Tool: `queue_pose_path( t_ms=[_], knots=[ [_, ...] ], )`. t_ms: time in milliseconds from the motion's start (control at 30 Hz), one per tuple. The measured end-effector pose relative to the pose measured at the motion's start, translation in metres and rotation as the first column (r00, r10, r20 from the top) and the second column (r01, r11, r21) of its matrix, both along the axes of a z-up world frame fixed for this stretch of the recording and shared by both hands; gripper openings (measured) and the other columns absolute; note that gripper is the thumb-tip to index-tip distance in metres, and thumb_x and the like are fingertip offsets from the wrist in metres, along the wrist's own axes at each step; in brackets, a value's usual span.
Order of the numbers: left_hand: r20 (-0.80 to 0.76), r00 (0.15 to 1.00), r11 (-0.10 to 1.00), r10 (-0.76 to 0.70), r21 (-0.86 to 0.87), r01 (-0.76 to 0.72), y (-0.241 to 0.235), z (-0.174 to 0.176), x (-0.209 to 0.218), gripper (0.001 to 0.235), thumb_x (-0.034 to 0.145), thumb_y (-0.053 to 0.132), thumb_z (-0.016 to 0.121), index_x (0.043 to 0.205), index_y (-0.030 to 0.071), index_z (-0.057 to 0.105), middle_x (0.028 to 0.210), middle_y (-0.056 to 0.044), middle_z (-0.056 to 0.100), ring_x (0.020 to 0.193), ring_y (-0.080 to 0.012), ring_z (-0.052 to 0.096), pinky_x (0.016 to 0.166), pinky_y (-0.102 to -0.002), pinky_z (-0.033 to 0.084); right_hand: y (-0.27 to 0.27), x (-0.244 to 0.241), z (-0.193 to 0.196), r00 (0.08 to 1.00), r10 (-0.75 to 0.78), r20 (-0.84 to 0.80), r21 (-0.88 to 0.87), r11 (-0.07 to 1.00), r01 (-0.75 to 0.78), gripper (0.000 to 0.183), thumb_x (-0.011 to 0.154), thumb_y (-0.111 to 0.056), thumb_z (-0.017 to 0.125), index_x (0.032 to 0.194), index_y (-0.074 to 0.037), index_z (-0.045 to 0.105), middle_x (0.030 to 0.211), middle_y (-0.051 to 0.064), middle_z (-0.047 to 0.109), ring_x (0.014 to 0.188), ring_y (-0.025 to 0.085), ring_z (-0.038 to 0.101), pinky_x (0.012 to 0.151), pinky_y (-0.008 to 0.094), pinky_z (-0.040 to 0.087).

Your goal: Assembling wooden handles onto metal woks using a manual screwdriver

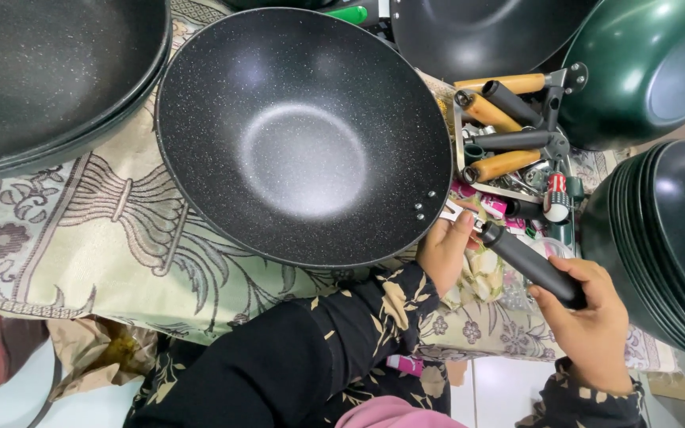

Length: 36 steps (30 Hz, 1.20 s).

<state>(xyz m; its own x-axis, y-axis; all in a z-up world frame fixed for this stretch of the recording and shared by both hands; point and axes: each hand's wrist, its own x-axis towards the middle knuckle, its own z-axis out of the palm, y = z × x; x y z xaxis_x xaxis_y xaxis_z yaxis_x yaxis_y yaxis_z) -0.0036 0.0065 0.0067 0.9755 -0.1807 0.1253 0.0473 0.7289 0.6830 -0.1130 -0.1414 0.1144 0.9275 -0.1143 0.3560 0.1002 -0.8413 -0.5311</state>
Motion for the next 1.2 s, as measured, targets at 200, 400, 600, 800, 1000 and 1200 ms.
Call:
queue_pose_path(
  t_ms=[200, 400, 600, 800, 1000, 1200],
  knots=[
    [0.028, 1.000, 1.000, 0.012, 0.008, -0.012, 0.001, 0.001, 0.000, 0.030, 0.110, 0.029, 0.046, 0.125, 0.005, 0.055, 0.098, -0.005, 0.059, 0.080, -0.0094, 0.057, 0.073, -0.024, 0.052, 0.009, -0.001, 0.008, 1.000, -0.018, -0.004, -0.088, 0.996, 0.018, 0.050, 0.075, 0.007, 0.080, 0.122, 0.010, 0.065, 0.118, 0.020, 0.064, 0.098, 0.027, 0.062, 0.089, 0.035, 0.049],
    [-0.002, 1.000, 1.000, 0.000, 0.029, 0.000, 0.000, 0.002, 0.000, 0.031, 0.110, 0.029, 0.045, 0.127, 0.005, 0.056, 0.097, -0.007, 0.059, 0.083, -0.0121, 0.058, 0.076, -0.026, 0.054, 0.022, -0.001, 0.015, 1.000, -0.012, 0.011, -0.133, 0.991, 0.013, 0.048, 0.075, 0.008, 0.080, 0.121, 0.011, 0.067, 0.113, 0.019, 0.067, 0.091, 0.026, 0.062, 0.084, 0.033, 0.050],
    [0.020, 1.000, 1.000, 0.000, 0.005, 0.000, -0.002, -0.003, 0.000, 0.033, 0.111, 0.030, 0.044, 0.129, 0.004, 0.054, 0.099, -0.007, 0.060, 0.082, -0.0112, 0.058, 0.077, -0.026, 0.053, 0.021, 0.006, 0.024, 1.000, 0.011, -0.009, -0.148, 0.989, -0.013, 0.053, 0.072, 0.005, 0.082, 0.122, 0.011, 0.068, 0.116, 0.021, 0.068, 0.098, 0.028, 0.063, 0.088, 0.036, 0.050],
    [0.013, 1.000, 1.000, 0.008, 0.024, -0.009, 0.001, 0.000, 0.000, 0.032, 0.110, 0.028, 0.044, 0.129, 0.004, 0.055, 0.104, -0.009, 0.061, 0.082, -0.0131, 0.059, 0.077, -0.027, 0.054, 0.018, 0.017, 0.036, 0.996, 0.051, -0.077, -0.201, 0.977, -0.065, 0.051, 0.072, 0.001, 0.082, 0.122, 0.006, 0.070, 0.107, 0.015, 0.069, 0.094, 0.024, 0.061, 0.086, 0.033, 0.048],
    [0.032, 0.999, 0.997, 0.006, 0.070, -0.008, 0.006, 0.004, 0.000, 0.029, 0.110, 0.026, 0.043, 0.128, 0.007, 0.055, 0.106, -0.010, 0.060, 0.085, -0.0133, 0.059, 0.077, -0.027, 0.056, 0.030, 0.027, 0.047, 0.990, 0.052, -0.129, -0.192, 0.978, -0.076, 0.049, 0.073, -0.001, 0.081, 0.122, 0.004, 0.071, 0.110, 0.013, 0.069, 0.091, 0.023, 0.059, 0.080, 0.032, 0.047],
    [-0.040, 0.999, 0.995, 0.011, 0.101, -0.007, -0.003, -0.008, 0.000, 0.043, 0.107, 0.034, 0.047, 0.112, -0.008, 0.056, 0.096, -0.014, 0.063, 0.081, -0.0163, 0.063, 0.075, -0.028, 0.058, 0.022, 0.039, 0.048, 0.986, 0.113, -0.120, -0.161, 0.978, -0.132, 0.048, 0.073, -0.001, 0.082, 0.119, 0.003, 0.071, 0.114, 0.013, 0.068, 0.099, 0.024, 0.062, 0.090, 0.033, 0.049]
  ],
)
